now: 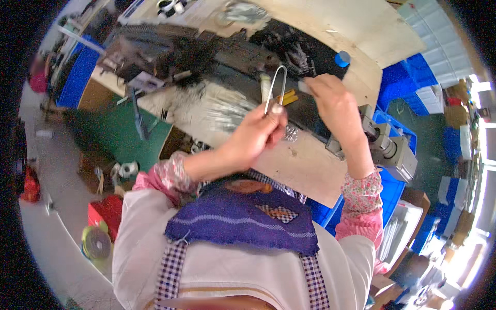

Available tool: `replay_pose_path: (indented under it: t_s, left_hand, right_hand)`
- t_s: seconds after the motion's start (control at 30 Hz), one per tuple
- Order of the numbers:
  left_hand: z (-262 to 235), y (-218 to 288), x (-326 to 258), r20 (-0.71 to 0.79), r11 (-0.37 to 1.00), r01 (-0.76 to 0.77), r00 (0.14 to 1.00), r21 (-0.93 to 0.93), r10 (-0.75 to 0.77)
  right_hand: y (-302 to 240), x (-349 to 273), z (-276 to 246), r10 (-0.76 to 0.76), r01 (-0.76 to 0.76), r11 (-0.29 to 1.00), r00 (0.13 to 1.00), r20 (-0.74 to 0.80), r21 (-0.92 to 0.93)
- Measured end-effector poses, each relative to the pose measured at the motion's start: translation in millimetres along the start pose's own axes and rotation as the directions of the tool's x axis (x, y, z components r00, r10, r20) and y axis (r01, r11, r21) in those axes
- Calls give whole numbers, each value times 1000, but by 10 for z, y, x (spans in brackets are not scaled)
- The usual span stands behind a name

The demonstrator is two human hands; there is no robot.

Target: Assembling wire brushes using a mechanical press.

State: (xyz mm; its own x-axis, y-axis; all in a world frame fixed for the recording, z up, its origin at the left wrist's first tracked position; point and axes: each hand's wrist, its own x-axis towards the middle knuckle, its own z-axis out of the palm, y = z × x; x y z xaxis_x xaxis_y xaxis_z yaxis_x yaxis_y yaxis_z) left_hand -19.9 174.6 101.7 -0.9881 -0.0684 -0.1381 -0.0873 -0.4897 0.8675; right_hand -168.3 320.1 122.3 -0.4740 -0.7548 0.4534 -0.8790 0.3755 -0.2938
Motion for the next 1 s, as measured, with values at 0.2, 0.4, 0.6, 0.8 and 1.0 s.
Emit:
replay_pose_path:
  t_s: [0.2, 0.4, 0.6, 0.8, 1.0]
  left_hand:
    - [-376, 744, 47, 135, 788, 124, 989, -603, -53]
    - [-1082, 414, -232, -141, 911, -284, 957, -300, 252]
    - [-311, 222, 488, 333, 528, -304, 942, 793, 41]
    - [-223, -14, 1126, 321, 492, -294, 947, 819, 32]
    - [-314, 397, 919, 638, -450, -474, 684, 757, 354]
  right_hand:
    - [-17, 51, 79, -38, 37, 981, 999, -2, -188]
    - [-27, 23, 68, 27, -30, 995, 999, -31, -91]
    - [492, 661, 204, 247, -173, 896, 959, 136, -409]
    - [249, 103, -283, 60, -103, 982, 964, 261, 157]
    - [244, 208, 78, -172, 168, 984, 983, 71, 56]
